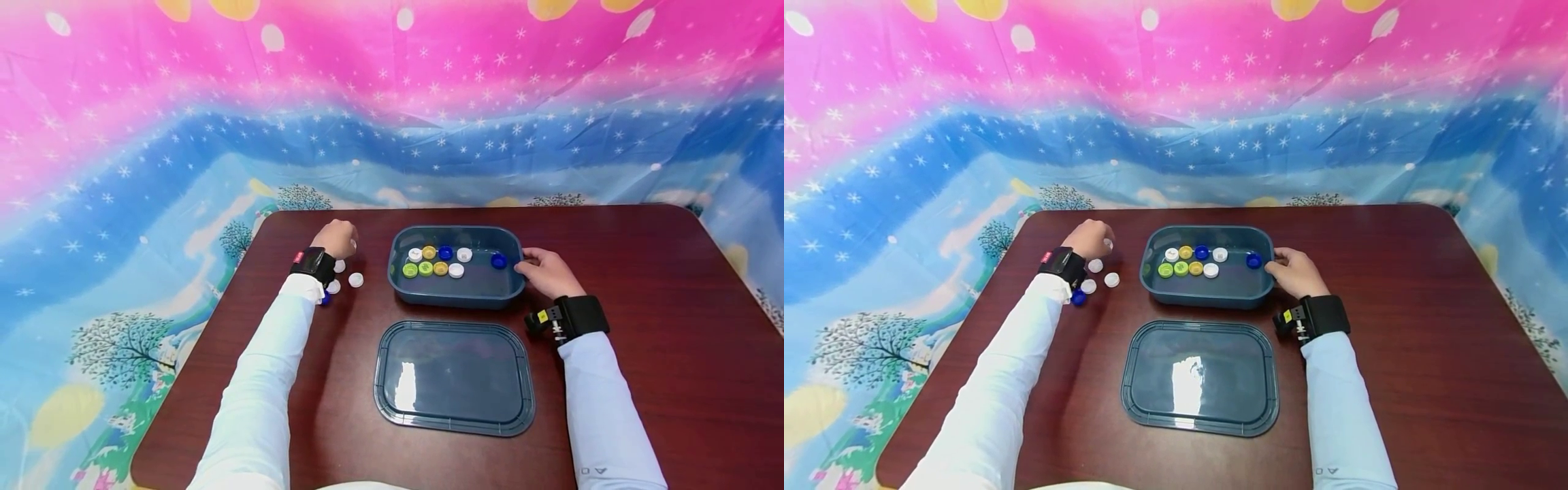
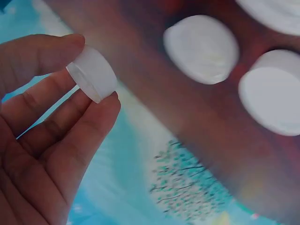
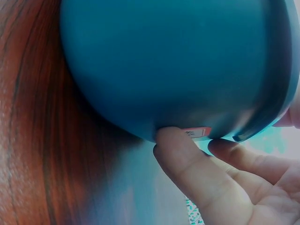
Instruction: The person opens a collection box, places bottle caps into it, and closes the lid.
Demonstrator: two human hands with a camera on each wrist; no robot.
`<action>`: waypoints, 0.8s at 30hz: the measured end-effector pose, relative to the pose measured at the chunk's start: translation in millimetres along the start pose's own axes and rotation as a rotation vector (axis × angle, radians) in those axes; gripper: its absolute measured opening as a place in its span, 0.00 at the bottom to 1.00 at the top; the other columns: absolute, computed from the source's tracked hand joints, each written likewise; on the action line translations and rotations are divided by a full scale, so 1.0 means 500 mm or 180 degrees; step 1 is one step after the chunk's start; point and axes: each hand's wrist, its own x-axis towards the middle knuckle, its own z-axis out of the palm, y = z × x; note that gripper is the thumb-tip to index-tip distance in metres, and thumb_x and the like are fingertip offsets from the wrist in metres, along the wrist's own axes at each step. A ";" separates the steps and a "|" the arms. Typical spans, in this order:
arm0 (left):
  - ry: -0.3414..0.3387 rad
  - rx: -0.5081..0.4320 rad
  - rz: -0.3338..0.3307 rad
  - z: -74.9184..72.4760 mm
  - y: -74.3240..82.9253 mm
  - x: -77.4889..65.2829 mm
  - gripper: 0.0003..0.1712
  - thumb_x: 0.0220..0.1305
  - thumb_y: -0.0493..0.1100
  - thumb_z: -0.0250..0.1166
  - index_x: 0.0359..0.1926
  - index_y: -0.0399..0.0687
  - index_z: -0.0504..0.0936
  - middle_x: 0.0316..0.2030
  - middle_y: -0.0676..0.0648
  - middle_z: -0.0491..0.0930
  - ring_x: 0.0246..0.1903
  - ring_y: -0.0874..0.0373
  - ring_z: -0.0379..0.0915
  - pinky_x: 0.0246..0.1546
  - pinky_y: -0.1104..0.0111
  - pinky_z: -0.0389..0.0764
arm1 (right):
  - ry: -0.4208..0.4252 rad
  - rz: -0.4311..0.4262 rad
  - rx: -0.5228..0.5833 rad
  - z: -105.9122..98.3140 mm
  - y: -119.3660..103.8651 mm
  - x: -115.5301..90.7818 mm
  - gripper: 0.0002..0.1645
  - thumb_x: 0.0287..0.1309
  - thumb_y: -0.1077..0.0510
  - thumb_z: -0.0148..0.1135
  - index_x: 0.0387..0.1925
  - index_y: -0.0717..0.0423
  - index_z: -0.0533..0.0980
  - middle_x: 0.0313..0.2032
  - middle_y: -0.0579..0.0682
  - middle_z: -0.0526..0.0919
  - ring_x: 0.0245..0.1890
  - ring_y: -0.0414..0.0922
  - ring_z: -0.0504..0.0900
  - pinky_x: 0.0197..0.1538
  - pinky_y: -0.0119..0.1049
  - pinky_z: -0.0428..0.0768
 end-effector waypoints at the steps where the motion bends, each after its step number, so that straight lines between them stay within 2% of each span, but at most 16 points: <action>1: 0.0027 0.0008 0.0025 -0.007 0.006 0.000 0.12 0.56 0.31 0.59 0.37 0.37 0.87 0.36 0.41 0.84 0.39 0.46 0.80 0.44 0.56 0.78 | 0.0002 0.0002 0.0005 0.000 -0.001 -0.001 0.35 0.73 0.55 0.46 0.72 0.69 0.51 0.60 0.71 0.67 0.54 0.60 0.76 0.55 0.51 0.76; 6: 0.0134 0.0026 0.0196 -0.043 0.041 0.000 0.14 0.57 0.30 0.56 0.42 0.36 0.86 0.40 0.41 0.84 0.40 0.47 0.80 0.45 0.57 0.77 | -0.0004 0.0002 0.0003 -0.001 -0.004 -0.004 0.35 0.73 0.54 0.46 0.73 0.69 0.51 0.62 0.71 0.66 0.54 0.61 0.76 0.56 0.52 0.75; 9: 0.0191 0.0009 0.0300 -0.064 0.073 -0.001 0.16 0.58 0.30 0.57 0.44 0.36 0.85 0.43 0.40 0.83 0.41 0.47 0.79 0.45 0.58 0.77 | -0.0007 -0.0009 -0.0020 -0.001 -0.003 -0.003 0.36 0.73 0.54 0.46 0.73 0.68 0.51 0.63 0.71 0.65 0.55 0.62 0.75 0.56 0.53 0.74; 14: 0.0252 -0.0009 0.0536 -0.092 0.144 0.005 0.16 0.57 0.30 0.57 0.45 0.36 0.85 0.43 0.40 0.83 0.38 0.50 0.79 0.42 0.60 0.77 | 0.0056 0.0007 -0.0013 -0.001 0.001 0.000 0.35 0.72 0.54 0.48 0.72 0.68 0.52 0.62 0.70 0.66 0.54 0.61 0.76 0.55 0.52 0.75; 18: 0.0279 0.0016 0.0797 -0.108 0.201 0.011 0.15 0.60 0.31 0.58 0.47 0.36 0.84 0.44 0.40 0.82 0.43 0.49 0.78 0.47 0.61 0.76 | 0.0070 0.0004 -0.0022 0.001 0.003 0.001 0.35 0.72 0.55 0.48 0.72 0.67 0.53 0.62 0.69 0.67 0.53 0.59 0.77 0.54 0.52 0.76; 24: 0.0179 0.0049 0.1119 -0.113 0.279 0.031 0.14 0.63 0.36 0.63 0.50 0.38 0.84 0.46 0.42 0.82 0.46 0.51 0.77 0.48 0.64 0.75 | 0.0029 -0.0038 -0.0033 -0.001 0.003 0.001 0.35 0.72 0.55 0.47 0.72 0.68 0.52 0.62 0.69 0.68 0.53 0.60 0.76 0.56 0.52 0.75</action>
